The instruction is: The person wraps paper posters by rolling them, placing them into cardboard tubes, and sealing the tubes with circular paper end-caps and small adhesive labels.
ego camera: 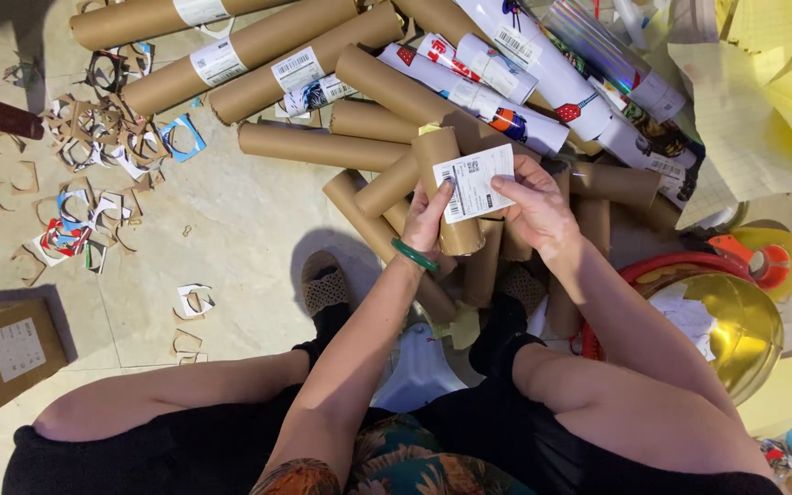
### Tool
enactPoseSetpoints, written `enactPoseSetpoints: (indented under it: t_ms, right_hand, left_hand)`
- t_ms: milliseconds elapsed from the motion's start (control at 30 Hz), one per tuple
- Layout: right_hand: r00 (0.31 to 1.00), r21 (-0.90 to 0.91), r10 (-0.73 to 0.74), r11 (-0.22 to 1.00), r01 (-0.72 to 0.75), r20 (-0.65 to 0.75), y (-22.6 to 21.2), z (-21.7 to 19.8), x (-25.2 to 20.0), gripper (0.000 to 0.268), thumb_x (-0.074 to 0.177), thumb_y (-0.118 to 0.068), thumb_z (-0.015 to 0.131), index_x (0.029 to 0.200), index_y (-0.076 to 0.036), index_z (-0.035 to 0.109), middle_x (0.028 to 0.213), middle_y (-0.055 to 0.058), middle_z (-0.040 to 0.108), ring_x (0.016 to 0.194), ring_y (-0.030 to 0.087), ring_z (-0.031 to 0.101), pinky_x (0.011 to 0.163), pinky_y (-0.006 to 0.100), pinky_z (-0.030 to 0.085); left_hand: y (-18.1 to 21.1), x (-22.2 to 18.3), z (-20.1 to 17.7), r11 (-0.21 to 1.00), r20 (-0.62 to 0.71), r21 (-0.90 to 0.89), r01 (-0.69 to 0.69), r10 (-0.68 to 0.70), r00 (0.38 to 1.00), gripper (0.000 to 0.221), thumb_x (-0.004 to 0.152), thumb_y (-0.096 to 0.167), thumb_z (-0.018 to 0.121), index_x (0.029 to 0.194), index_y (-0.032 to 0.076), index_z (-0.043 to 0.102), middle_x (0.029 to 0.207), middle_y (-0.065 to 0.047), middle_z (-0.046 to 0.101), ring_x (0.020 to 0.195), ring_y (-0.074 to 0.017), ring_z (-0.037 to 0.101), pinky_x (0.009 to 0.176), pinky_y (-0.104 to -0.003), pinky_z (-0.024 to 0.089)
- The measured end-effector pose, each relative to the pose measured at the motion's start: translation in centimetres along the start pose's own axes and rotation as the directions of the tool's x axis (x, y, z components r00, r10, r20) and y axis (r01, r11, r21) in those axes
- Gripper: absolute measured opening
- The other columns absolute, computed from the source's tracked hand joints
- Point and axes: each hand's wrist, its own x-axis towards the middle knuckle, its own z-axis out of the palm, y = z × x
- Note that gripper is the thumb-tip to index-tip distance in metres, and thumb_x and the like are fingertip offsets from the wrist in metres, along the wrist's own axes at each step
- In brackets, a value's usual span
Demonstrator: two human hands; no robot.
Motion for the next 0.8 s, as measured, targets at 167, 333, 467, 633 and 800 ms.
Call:
enactPoseSetpoints:
  t_ms: [167,333,467,633,800]
  right_hand:
    - [0.993,-0.172,-0.12,0.978,0.122,0.017,0.3,0.4,0.3,0.029,0.091,0.005,0.071,0.117,-0.002,0.062,0.113,0.011,0.073,0.104,0.019,0.071,0.096,0.034,0.059]
    - [0.966,-0.478,-0.251,0.843,0.248,0.058,-1.0,2.4,-0.4,0.036,0.086,0.003,0.079,0.117,0.0,0.061,0.112,0.011,0.073,0.101,0.017,0.07,0.095,0.034,0.057]
    - [0.99,-0.483,-0.084,0.866,0.13,0.116,-3.0,4.1,-0.5,0.065,0.077,0.002,0.078,0.137,-0.007,0.053,0.124,0.009,0.064,0.113,0.019,0.062,0.1,0.037,0.05]
    - [0.963,-0.334,0.154,0.94,-0.072,0.223,-2.6,3.4,-0.6,0.072,0.078,0.001,0.071,0.145,-0.01,0.049,0.134,0.007,0.065,0.127,0.02,0.06,0.111,0.037,0.046]
    - [0.984,-0.423,0.005,0.903,0.073,0.181,-1.0,2.8,0.2,0.053,0.094,-0.003,0.069,0.145,0.0,0.052,0.132,0.012,0.065,0.123,0.023,0.062,0.109,0.04,0.049]
  left_hand:
    - [1.0,-0.1,0.6,0.991,0.085,-0.13,0.03,-0.019,0.996,0.053,0.102,0.02,0.064,0.149,0.008,0.044,0.135,-0.01,0.063,0.121,-0.022,0.064,0.102,-0.04,0.054]
    - [1.0,0.2,-0.6,0.984,0.215,-0.166,0.063,-0.027,0.976,0.05,0.105,0.021,0.064,0.149,0.007,0.047,0.136,-0.011,0.063,0.122,-0.023,0.064,0.105,-0.041,0.053]
    - [1.9,-0.4,-0.2,0.958,0.36,-0.239,0.159,-0.064,0.931,0.054,0.106,0.034,0.058,0.151,0.006,0.045,0.139,-0.012,0.063,0.125,-0.0242,0.065,0.11,-0.043,0.053]
    - [0.8,-0.1,0.2,0.925,0.375,-0.143,0.353,-0.279,0.884,0.061,0.107,0.051,0.043,0.147,0.006,0.049,0.134,-0.014,0.065,0.115,-0.0253,0.067,0.098,-0.04,0.055]
    - [-0.7,0.9,-1.3,0.942,0.143,0.256,0.215,-0.257,0.956,0.067,0.111,0.054,0.038,0.138,-0.003,0.061,0.127,-0.016,0.069,0.109,-0.0223,0.067,0.094,-0.034,0.053]
